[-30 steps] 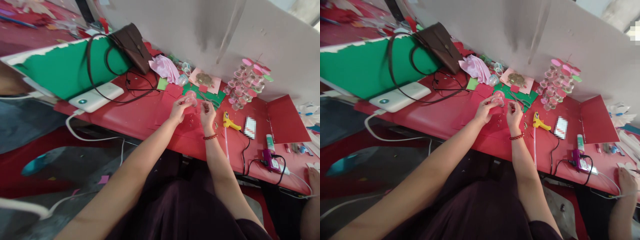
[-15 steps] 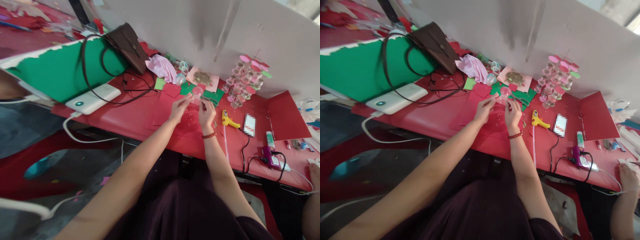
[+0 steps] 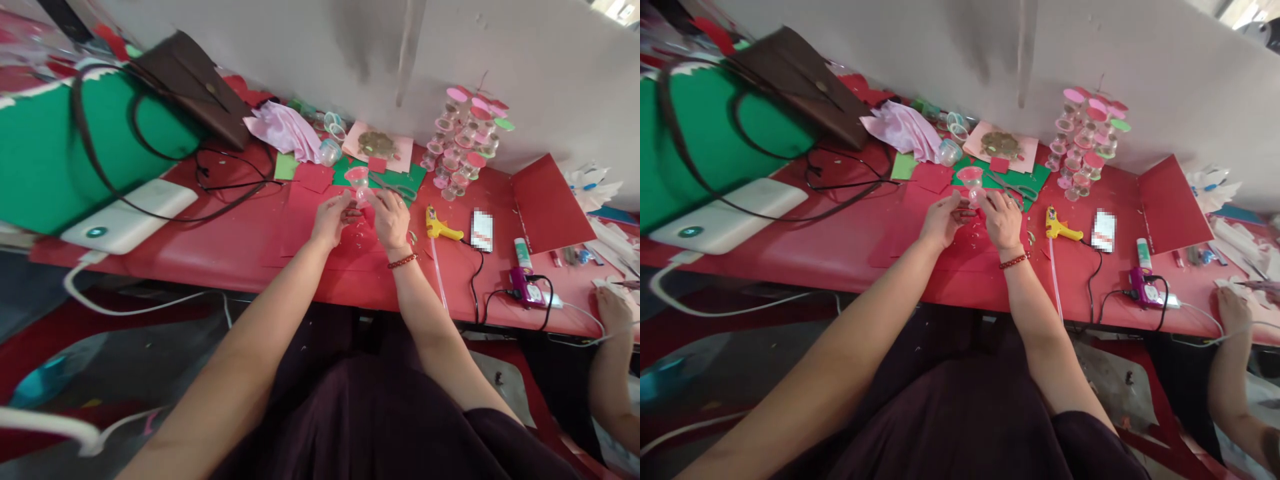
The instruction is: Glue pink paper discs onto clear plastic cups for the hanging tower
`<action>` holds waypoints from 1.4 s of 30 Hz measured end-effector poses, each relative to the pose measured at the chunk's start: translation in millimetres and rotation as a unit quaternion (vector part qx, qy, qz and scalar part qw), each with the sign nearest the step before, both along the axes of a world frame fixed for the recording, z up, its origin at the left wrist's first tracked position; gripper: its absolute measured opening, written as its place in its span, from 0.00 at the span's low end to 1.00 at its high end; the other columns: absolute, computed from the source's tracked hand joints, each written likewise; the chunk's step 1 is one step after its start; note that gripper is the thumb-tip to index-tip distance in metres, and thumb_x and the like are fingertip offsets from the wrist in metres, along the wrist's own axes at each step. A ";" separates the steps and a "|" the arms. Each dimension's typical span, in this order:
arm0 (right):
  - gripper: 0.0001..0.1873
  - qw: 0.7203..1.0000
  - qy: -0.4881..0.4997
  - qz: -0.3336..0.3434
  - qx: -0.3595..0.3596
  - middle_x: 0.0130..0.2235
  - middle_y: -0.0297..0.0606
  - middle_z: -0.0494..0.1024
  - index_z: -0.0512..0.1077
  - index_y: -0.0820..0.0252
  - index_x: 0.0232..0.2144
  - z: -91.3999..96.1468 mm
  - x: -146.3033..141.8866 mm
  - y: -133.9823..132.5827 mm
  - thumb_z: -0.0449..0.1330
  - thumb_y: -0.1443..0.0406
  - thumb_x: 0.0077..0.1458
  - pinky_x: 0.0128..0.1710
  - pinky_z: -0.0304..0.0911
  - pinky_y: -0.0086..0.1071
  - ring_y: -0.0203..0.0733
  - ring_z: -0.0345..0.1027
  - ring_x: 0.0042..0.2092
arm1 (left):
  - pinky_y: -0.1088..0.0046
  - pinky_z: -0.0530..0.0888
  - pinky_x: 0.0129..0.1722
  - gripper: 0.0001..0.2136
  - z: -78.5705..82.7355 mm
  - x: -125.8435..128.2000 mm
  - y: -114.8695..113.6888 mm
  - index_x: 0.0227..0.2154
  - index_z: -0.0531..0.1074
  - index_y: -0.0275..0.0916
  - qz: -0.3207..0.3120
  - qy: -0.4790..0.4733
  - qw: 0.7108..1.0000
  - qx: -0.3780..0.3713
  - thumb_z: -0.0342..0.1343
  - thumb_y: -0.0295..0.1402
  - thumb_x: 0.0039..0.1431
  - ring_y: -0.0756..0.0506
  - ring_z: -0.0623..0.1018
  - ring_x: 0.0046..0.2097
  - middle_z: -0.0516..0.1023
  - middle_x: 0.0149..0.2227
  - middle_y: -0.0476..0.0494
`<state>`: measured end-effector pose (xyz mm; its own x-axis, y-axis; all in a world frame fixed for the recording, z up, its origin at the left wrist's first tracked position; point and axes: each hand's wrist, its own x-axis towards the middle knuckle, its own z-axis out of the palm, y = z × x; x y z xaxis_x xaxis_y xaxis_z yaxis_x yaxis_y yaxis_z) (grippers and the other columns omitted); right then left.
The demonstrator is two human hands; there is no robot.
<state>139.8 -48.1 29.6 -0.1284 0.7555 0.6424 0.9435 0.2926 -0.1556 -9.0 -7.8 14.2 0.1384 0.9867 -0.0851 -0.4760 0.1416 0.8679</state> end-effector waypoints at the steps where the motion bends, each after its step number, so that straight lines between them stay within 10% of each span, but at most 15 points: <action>1: 0.19 1.000 -0.010 0.011 -0.007 0.48 0.41 0.80 0.80 0.50 0.51 1.0 -0.5 -0.4 0.52 0.72 0.70 0.50 0.69 0.38 0.45 0.72 0.49 | 0.75 0.73 0.29 0.21 -0.3 0.0 1.2 0.28 0.78 0.39 -0.021 -0.017 0.999 -0.022 0.71 0.54 0.51 0.50 0.79 0.28 0.81 0.28 0.46; 15: 0.11 0.988 0.155 0.014 -0.021 0.46 0.41 0.84 0.80 0.54 0.47 -6.0 -34.0 -5.9 0.58 0.61 0.71 0.46 0.74 0.34 0.41 0.78 0.44 | 0.73 0.77 0.43 0.12 -5.1 -7.2 8.6 0.33 0.81 0.43 -0.030 -0.094 0.995 -0.015 0.74 0.41 0.50 0.48 0.80 0.40 0.84 0.38 0.47; 31: 0.15 0.812 0.557 0.137 -0.104 0.31 0.34 0.83 0.80 0.57 0.36 -11.5 -40.3 4.4 0.65 0.52 0.61 0.38 0.75 0.32 0.37 0.77 0.33 | 0.74 0.75 0.40 0.11 1.0 -2.6 3.0 0.33 0.84 0.42 -0.054 -0.118 0.992 -0.004 0.77 0.35 0.46 0.50 0.79 0.36 0.83 0.32 0.49; 42: 0.12 0.811 0.569 0.105 -0.088 0.29 0.33 0.81 0.79 0.56 0.30 -3.5 -37.0 2.4 0.64 0.55 0.57 0.35 0.71 0.31 0.35 0.73 0.31 | 0.79 0.72 0.33 0.10 7.9 2.0 0.8 0.31 0.81 0.39 -0.079 -0.144 0.986 -0.038 0.76 0.28 0.45 0.54 0.78 0.31 0.81 0.29 0.53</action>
<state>102.7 -45.8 26.0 0.3344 0.8863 0.3204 0.0911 0.3079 -0.9470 -7.0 -7.0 22.1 0.3190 0.9432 -0.0932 -0.6684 0.2936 0.6834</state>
